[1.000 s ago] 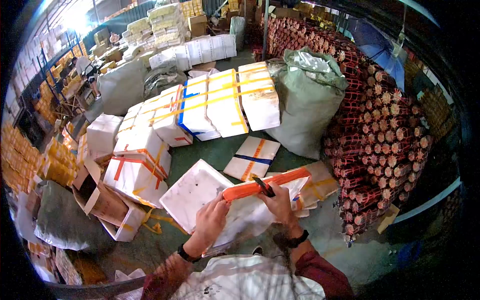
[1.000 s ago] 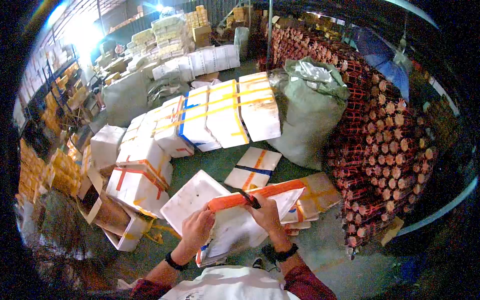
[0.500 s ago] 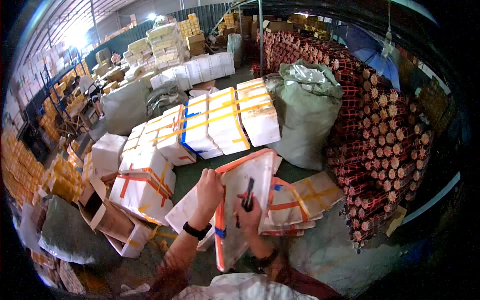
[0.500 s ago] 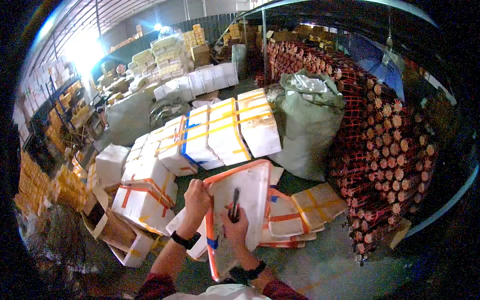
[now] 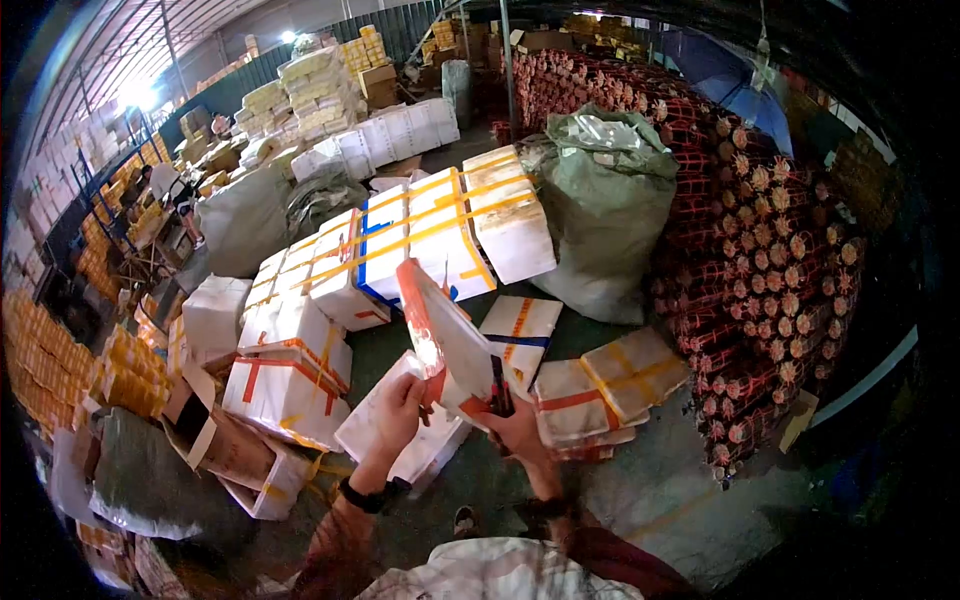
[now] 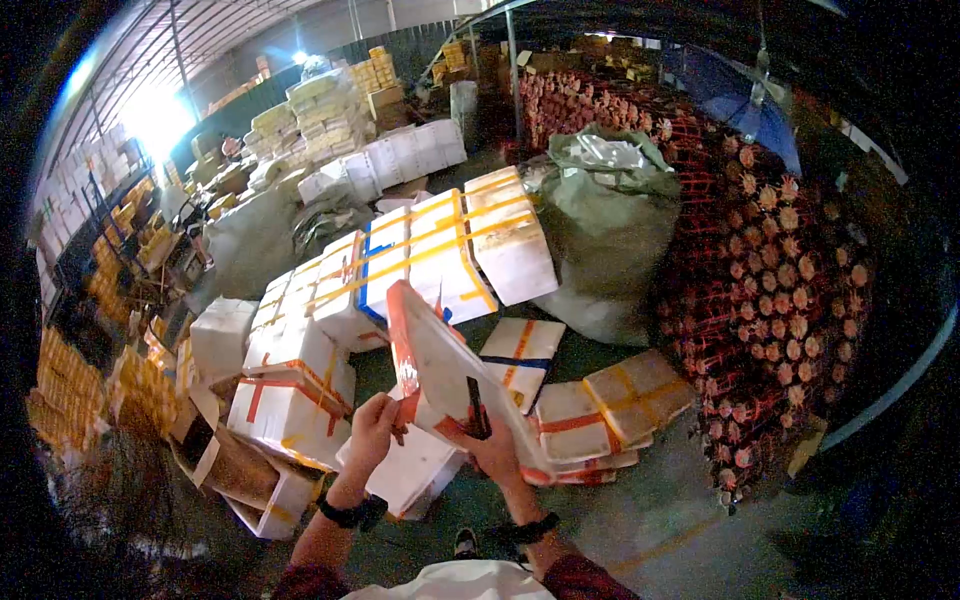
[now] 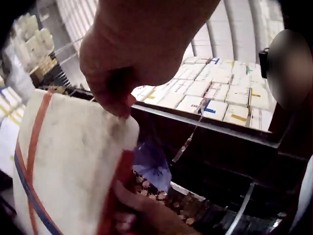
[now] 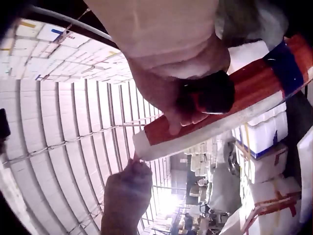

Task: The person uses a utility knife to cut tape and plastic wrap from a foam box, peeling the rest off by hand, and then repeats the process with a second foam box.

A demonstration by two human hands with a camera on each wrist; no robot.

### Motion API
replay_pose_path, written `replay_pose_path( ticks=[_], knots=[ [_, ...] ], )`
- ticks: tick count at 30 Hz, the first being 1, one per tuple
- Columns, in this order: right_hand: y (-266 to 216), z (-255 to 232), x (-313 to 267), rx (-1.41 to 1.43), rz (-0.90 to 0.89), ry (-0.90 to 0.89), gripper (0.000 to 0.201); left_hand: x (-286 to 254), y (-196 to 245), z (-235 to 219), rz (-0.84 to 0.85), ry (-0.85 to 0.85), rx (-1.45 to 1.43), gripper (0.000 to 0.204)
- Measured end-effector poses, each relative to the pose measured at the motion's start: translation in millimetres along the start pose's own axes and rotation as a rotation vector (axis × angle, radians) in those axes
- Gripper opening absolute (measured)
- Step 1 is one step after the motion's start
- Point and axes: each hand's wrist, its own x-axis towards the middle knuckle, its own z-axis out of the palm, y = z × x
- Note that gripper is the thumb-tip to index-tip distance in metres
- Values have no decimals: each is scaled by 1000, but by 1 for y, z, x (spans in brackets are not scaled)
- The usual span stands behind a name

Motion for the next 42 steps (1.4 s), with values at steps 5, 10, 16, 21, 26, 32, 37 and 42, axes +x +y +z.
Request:
replay_pose_path(
  ticks=[5,10,16,21,26,32,37,42],
  knots=[
    [13,-71,-14,-138,-77,-15,45,-1,-43,-90,88,314,49,24],
    [-12,-148,-51,-180,19,-228,44,-7,-108,-176,-79,506,-34,30],
    [-44,-167,-87,-166,131,-357,29,-29,-167,-132,-306,463,-495,18],
    [-62,-157,-104,-98,190,-302,26,-59,-170,-124,-244,966,-555,32],
    [-55,-167,-116,-124,317,-357,25,-76,-73,-82,-99,219,156,33],
    [-50,-155,-122,-135,293,-318,24,-84,-26,2,193,-150,593,18],
    [-44,-168,-135,-196,345,-327,22,-93,-52,10,-74,-168,118,15],
    [-36,-166,-137,-257,352,-299,21,-87,-77,27,-201,301,-134,21]
  ],
)
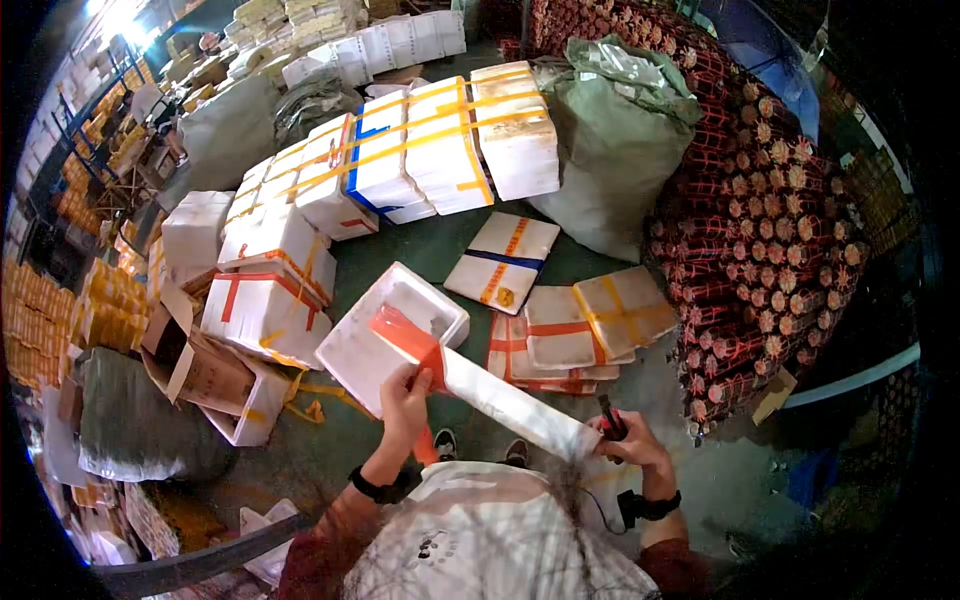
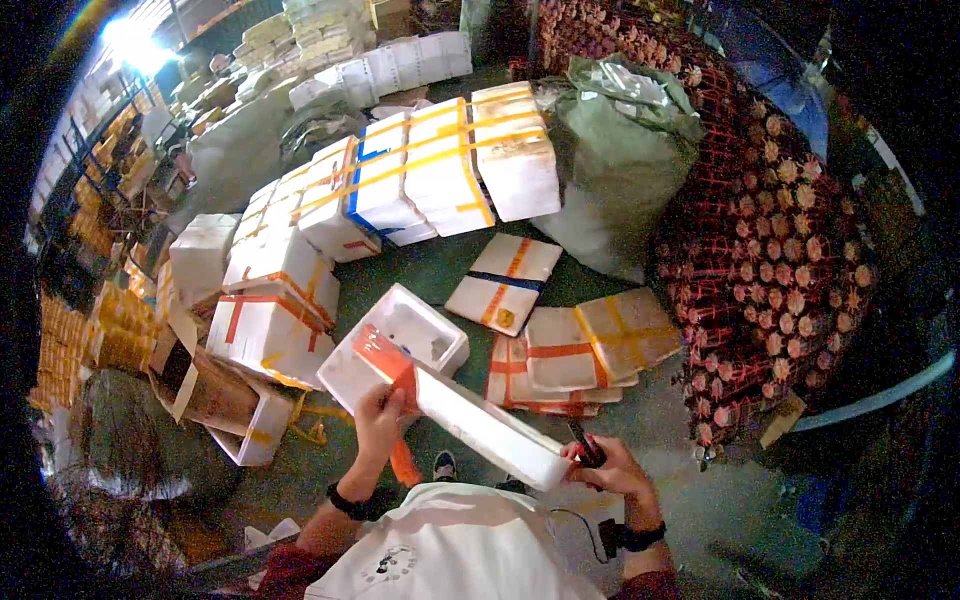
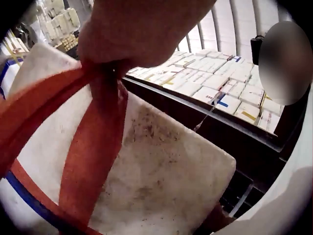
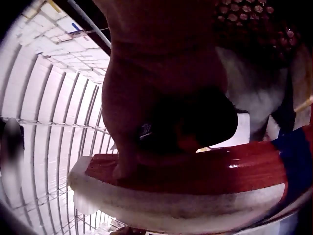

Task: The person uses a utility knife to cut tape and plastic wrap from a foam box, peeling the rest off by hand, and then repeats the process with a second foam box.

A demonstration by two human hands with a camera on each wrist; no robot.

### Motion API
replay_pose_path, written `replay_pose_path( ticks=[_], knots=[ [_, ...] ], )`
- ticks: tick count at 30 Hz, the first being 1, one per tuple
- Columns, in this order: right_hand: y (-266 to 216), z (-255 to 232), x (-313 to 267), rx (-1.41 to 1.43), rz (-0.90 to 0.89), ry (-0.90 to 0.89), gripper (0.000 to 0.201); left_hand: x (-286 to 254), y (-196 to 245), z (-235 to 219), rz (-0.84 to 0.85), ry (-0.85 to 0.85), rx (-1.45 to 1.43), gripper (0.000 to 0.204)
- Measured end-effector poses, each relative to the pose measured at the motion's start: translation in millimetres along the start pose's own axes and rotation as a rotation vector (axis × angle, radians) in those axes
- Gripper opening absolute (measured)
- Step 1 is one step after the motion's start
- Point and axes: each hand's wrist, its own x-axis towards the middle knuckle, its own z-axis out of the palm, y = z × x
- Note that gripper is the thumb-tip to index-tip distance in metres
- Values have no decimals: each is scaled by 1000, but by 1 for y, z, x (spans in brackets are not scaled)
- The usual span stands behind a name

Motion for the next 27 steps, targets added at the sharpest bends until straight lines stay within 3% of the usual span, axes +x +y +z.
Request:
replay_pose_path(
  ticks=[1,4,8,12,13,15,18,20,23,25,26,27],
  knots=[
    [4,1,1,16,-10,20,21,3,0,0,10,40,78,24],
    [41,-10,-1,92,-48,57,22,15,-1,3,-33,44,-128,26],
    [74,-31,2,272,-123,119,27,17,18,4,-93,-52,-150,23],
    [43,-33,-3,393,-73,215,34,16,18,19,-106,-98,-399,14],
    [45,-34,0,494,-131,309,28,15,18,23,-49,-93,-330,15],
    [16,-40,-15,323,-149,533,27,8,19,28,67,-72,-202,18],
    [-39,-29,-34,29,-213,939,9,-7,33,41,-8,-97,-278,17],
    [-49,-12,-50,135,-469,955,10,-15,38,53,11,-110,-336,18],
    [-94,65,-35,527,-374,685,28,-21,27,70,-8,-183,-375,20],
    [-85,98,3,256,-111,636,30,-28,31,74,-4,-215,-296,22],
    [-92,109,18,-32,-89,656,31,-30,36,76,5,-229,-258,23],
    [-79,112,37,113,-86,593,36,-32,42,79,67,-221,-245,26]
  ],
)
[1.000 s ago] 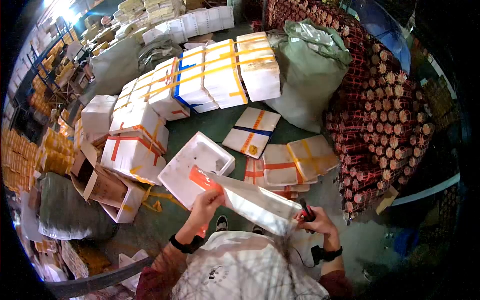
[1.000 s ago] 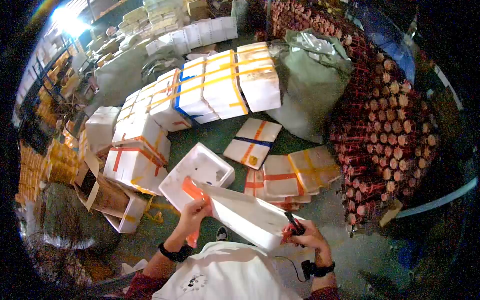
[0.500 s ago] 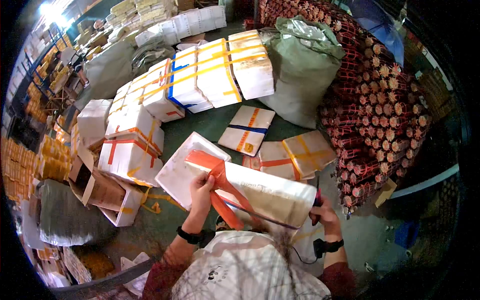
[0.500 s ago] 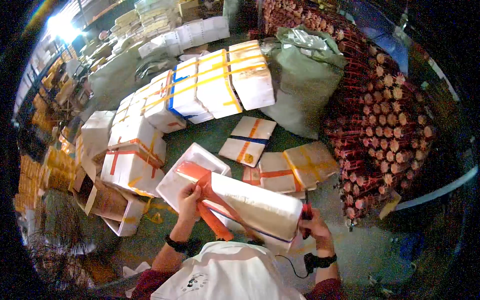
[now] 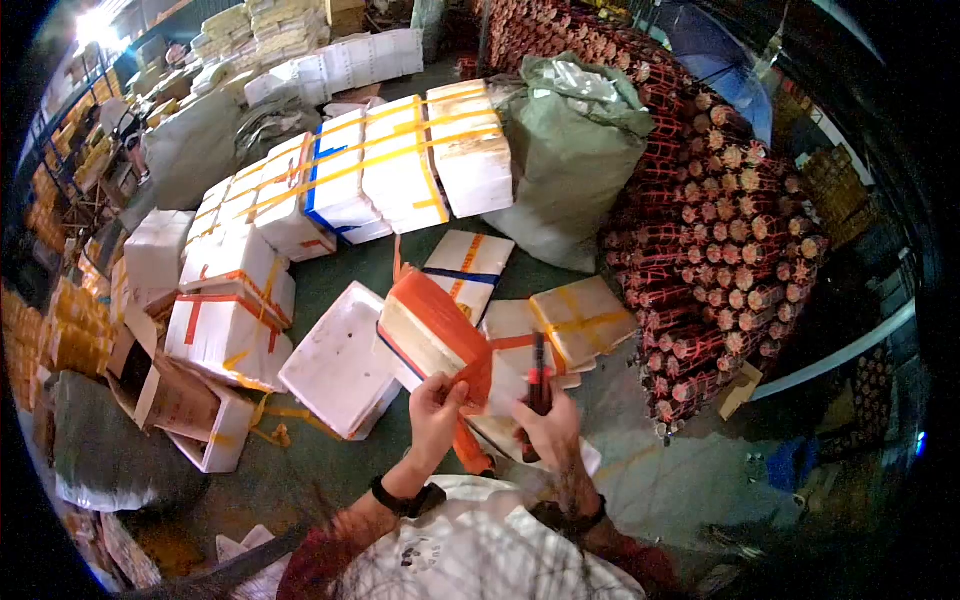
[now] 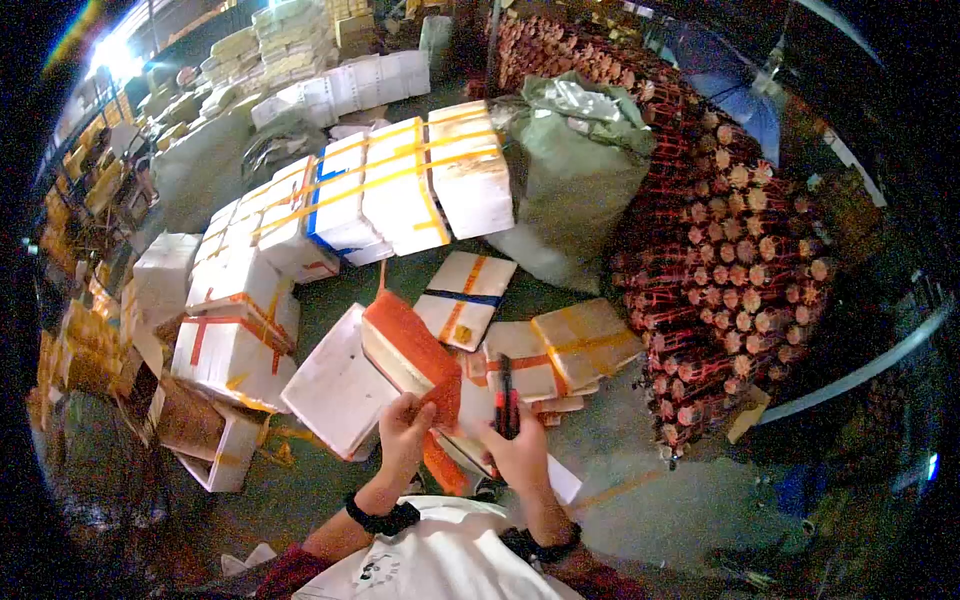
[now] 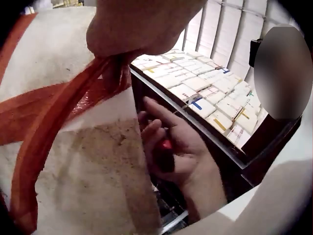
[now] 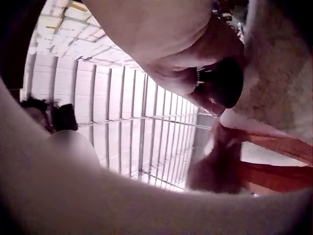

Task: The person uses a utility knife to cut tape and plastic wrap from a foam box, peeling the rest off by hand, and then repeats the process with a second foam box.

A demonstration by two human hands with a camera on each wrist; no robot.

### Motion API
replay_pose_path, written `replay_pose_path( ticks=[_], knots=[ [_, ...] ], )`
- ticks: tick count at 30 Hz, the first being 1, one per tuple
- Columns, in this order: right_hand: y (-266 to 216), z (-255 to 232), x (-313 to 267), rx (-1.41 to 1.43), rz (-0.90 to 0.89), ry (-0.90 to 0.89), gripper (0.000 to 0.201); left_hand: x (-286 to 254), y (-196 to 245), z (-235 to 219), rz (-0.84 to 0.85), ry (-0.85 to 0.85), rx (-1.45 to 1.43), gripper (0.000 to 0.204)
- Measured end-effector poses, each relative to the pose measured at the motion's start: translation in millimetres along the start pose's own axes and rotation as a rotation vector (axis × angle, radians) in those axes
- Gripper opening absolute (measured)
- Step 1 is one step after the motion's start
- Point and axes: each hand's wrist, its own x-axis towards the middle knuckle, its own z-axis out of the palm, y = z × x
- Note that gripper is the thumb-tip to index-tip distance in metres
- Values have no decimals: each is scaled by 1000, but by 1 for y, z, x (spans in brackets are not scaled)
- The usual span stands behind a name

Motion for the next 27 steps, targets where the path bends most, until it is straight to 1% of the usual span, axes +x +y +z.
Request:
replay_pose_path(
  ticks=[1,3,4,5,6,7,8,9,11,12,13,14,15,16,18,19,21,22,24,25,26,27],
  knots=[
    [3,0,8,2,70,-52,41,0,-7,-2,-22,-20,0,26],
    [-2,4,13,29,19,-40,43,1,-33,-15,-68,-51,9,28],
    [-1,5,18,9,40,-106,44,1,-41,-23,3,-127,29,19],
    [4,4,22,-8,65,-170,45,1,-28,-21,-53,-119,-117,17],
    [9,3,24,-25,91,-234,47,-1,-6,-14,-113,-109,-264,18],
    [13,2,23,-57,149,-279,46,-4,6,-12,-172,-93,-414,20],
    [15,3,24,-91,203,-326,46,-2,-7,-22,-71,-101,-284,32],
    [17,2,27,-128,256,-374,45,0,-16,-32,-39,-32,-235,31],
    [34,-5,28,-73,230,-355,42,6,-27,-52,26,107,-138,29],
    [39,-11,28,-68,220,-338,40,11,-29,-65,105,196,-12,29],
    [42,-17,26,-64,211,-319,38,16,-27,-78,162,256,13,28],
    [40,-25,21,-12,318,-318,31,27,-31,-97,132,337,-72,28],
    [42,-30,20,-31,280,-367,30,38,-41,-113,100,419,-157,29],
    [44,-35,18,-53,241,-418,30,40,-49,-123,88,383,-152,26],
    [46,-43,19,-61,228,-448,27,39,-58,-132,67,315,-144,22],
    [50,-44,19,-41,257,-426,24,38,-61,-136,25,263,-127,22],
    [53,-44,21,3,313,-379,19,37,-50,-136,-56,154,-92,22],
    [51,-46,21,-27,314,-319,19,30,-45,-131,-109,67,-115,23],
    [49,-47,19,-36,271,-278,20,20,-42,-140,-291,-92,-183,23],
    [48,-49,17,-39,251,-253,20,11,-42,-143,-385,-176,-216,24],
    [45,-48,13,-37,240,-237,20,2,-39,-140,-478,-136,-244,36],
    [41,-43,8,-33,230,-220,21,0,-43,-140,-434,-208,-413,40]
  ],
)
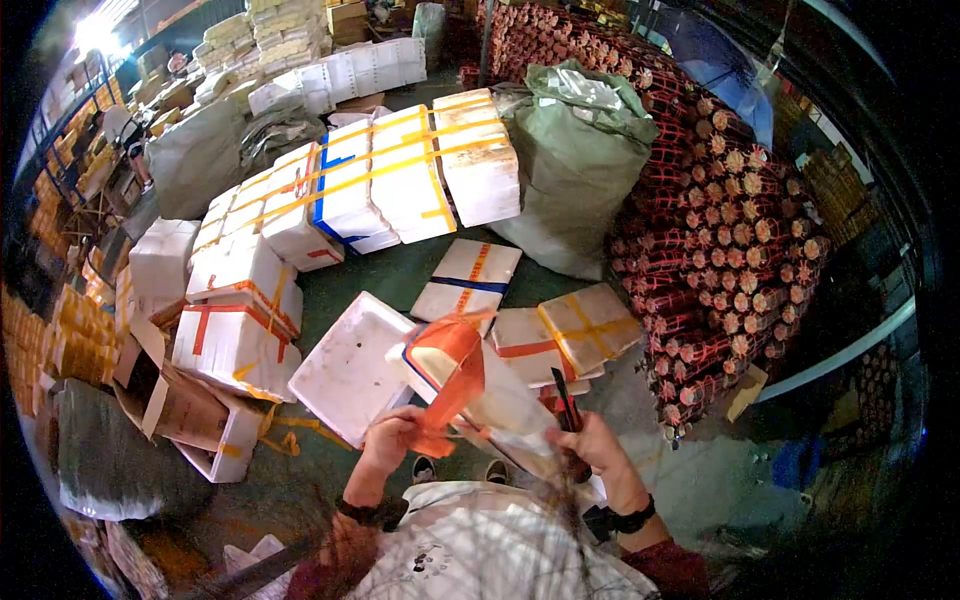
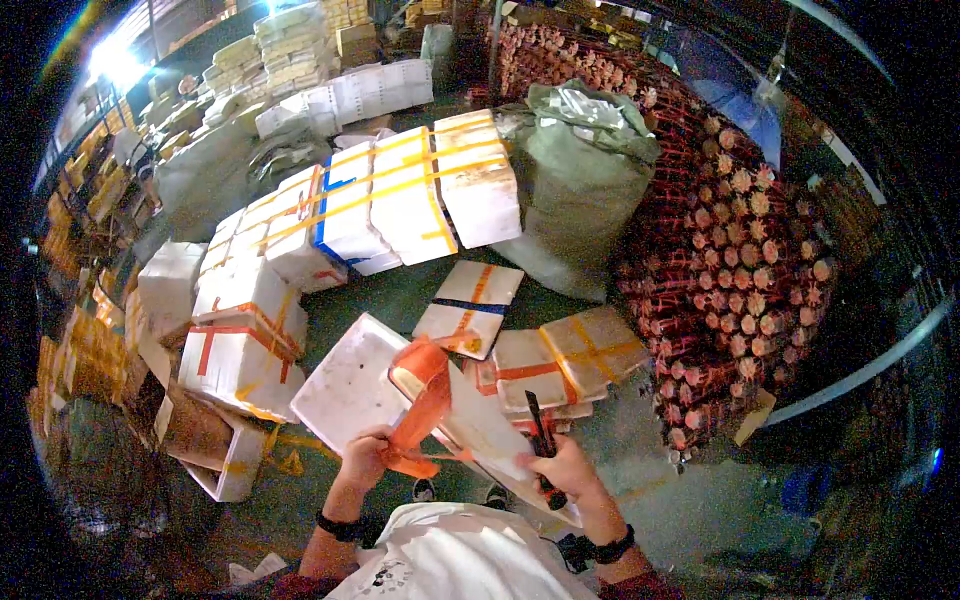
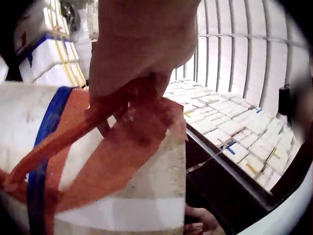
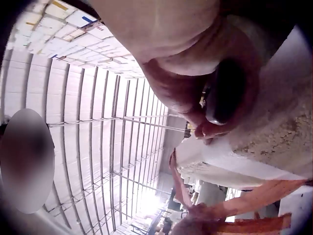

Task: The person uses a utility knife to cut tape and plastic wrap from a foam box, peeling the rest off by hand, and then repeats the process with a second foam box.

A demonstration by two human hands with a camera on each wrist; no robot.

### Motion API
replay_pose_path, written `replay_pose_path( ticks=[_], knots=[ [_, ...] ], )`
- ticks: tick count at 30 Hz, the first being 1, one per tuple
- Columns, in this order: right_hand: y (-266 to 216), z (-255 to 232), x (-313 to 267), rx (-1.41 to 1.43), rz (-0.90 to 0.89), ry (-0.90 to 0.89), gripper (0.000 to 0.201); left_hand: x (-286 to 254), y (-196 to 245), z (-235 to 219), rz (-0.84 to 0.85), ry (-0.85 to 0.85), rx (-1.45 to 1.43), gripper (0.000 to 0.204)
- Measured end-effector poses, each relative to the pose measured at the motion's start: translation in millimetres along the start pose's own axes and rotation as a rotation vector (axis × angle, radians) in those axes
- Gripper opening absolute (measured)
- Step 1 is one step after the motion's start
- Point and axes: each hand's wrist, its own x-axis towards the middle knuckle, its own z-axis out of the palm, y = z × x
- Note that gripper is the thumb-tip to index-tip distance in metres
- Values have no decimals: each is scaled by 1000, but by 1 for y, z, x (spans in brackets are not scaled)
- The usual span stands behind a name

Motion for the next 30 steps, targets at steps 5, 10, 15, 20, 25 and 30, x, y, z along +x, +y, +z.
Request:
replay_pose_path(
  ticks=[5,10,15,20,25,30],
  knots=[
    [0,8,-13,-11,33,2,24,-12,34,14,57,-142,-29,63],
    [-13,26,-35,88,-30,4,22,-17,86,87,442,-110,1082,42],
    [8,26,-20,25,-9,17,25,5,25,111,399,200,948,12],
    [18,-1,-34,46,52,-50,29,26,24,70,410,270,485,7],
    [1,-70,-48,174,308,-182,24,61,-8,-89,357,828,163,14],
    [6,-94,-59,238,220,-149,25,60,-93,-215,187,723,60,11]
  ],
)
